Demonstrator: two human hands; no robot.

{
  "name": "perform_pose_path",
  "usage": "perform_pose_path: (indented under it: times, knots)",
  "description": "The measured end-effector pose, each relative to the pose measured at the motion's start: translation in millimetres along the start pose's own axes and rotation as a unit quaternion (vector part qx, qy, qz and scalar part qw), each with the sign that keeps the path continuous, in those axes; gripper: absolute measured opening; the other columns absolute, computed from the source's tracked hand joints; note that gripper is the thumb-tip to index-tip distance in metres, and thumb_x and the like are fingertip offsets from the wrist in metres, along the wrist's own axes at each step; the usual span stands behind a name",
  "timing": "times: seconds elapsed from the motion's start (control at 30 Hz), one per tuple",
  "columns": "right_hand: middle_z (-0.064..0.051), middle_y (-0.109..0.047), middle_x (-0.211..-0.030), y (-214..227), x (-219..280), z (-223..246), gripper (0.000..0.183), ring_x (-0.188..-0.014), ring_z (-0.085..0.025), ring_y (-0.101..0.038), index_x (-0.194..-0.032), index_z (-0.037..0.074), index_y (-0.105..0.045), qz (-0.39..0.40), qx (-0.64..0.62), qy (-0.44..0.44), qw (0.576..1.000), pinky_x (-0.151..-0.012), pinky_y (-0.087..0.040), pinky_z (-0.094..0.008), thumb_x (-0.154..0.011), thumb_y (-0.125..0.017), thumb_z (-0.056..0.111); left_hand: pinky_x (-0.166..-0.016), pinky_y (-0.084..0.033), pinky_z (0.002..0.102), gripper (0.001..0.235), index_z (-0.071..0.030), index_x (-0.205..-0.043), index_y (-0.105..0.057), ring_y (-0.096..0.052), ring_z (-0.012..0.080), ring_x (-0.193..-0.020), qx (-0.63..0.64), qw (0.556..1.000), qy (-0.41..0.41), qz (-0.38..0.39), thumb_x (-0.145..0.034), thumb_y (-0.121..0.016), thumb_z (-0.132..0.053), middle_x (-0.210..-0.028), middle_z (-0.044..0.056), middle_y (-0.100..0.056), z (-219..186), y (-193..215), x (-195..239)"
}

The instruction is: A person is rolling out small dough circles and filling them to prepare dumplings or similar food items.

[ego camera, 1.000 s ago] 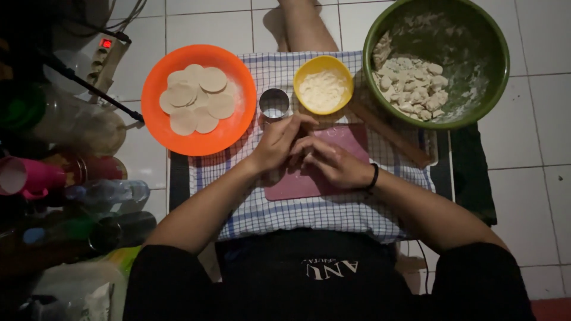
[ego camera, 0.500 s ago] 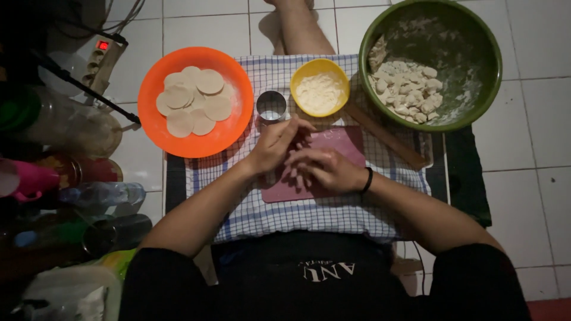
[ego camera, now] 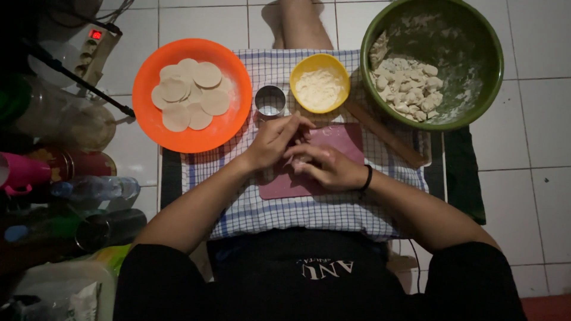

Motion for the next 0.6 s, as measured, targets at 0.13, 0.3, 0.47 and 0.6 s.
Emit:
perform_pose_path:
  times: [0.13, 0.3, 0.47, 0.6]
  knots:
    - [-0.015, -0.075, -0.083, -4, 4, -12, 0.036, -0.081, -0.037, -0.072, -0.137, 0.003, -0.060, 0.003, 0.035, 0.013, 0.999, -0.080, -0.058, -0.048, -0.102, -0.057, 0.006, -0.070, -0.061, 0.033, 0.049, -0.004, -0.109, -0.072, -0.069, 0.0192, -0.074, 0.018, 1.000, 0.005, -0.001, -0.115, -0.035, -0.035, -0.086, 0.013, -0.075, -3, -2, 0]
    - [-0.014, -0.076, -0.084, -11, 7, -16, 0.020, -0.079, -0.039, -0.073, -0.114, 0.007, -0.071, 0.014, 0.024, 0.034, 0.999, -0.074, -0.059, -0.047, -0.105, -0.055, 0.014, -0.066, -0.062, 0.030, 0.049, -0.003, -0.110, -0.072, -0.069, 0.0169, -0.074, 0.049, 0.998, 0.030, -0.003, -0.114, -0.036, -0.036, -0.086, 0.013, -0.074, 6, -2, 2]
    - [-0.014, -0.075, -0.087, -6, 7, -15, 0.020, -0.081, -0.039, -0.074, -0.107, 0.008, -0.072, 0.016, 0.016, 0.012, 1.000, -0.077, -0.059, -0.047, -0.105, -0.053, 0.014, -0.064, -0.063, 0.033, 0.047, -0.002, -0.110, -0.072, -0.071, 0.0200, -0.073, 0.045, 0.999, 0.025, -0.004, -0.114, -0.038, -0.034, -0.086, 0.016, -0.074, 2, -2, 3]
    - [-0.012, -0.073, -0.092, -5, 10, -12, 0.031, -0.088, -0.030, -0.073, -0.113, 0.008, -0.072, 0.028, -0.031, -0.035, 0.999, -0.084, -0.058, -0.045, -0.109, -0.044, 0.021, -0.065, -0.063, 0.033, 0.048, -0.001, -0.109, -0.072, -0.070, 0.0197, -0.074, 0.051, 0.998, 0.023, 0.001, -0.114, -0.038, -0.035, -0.086, 0.015, -0.073, 3, -1, 4]
Point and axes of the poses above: each hand's wrist, its own x-axis away from the middle knuckle, its own y-axis out of the back of the hand, z = x × y, the point moved 9 cm from there along -x, towards the middle knuckle
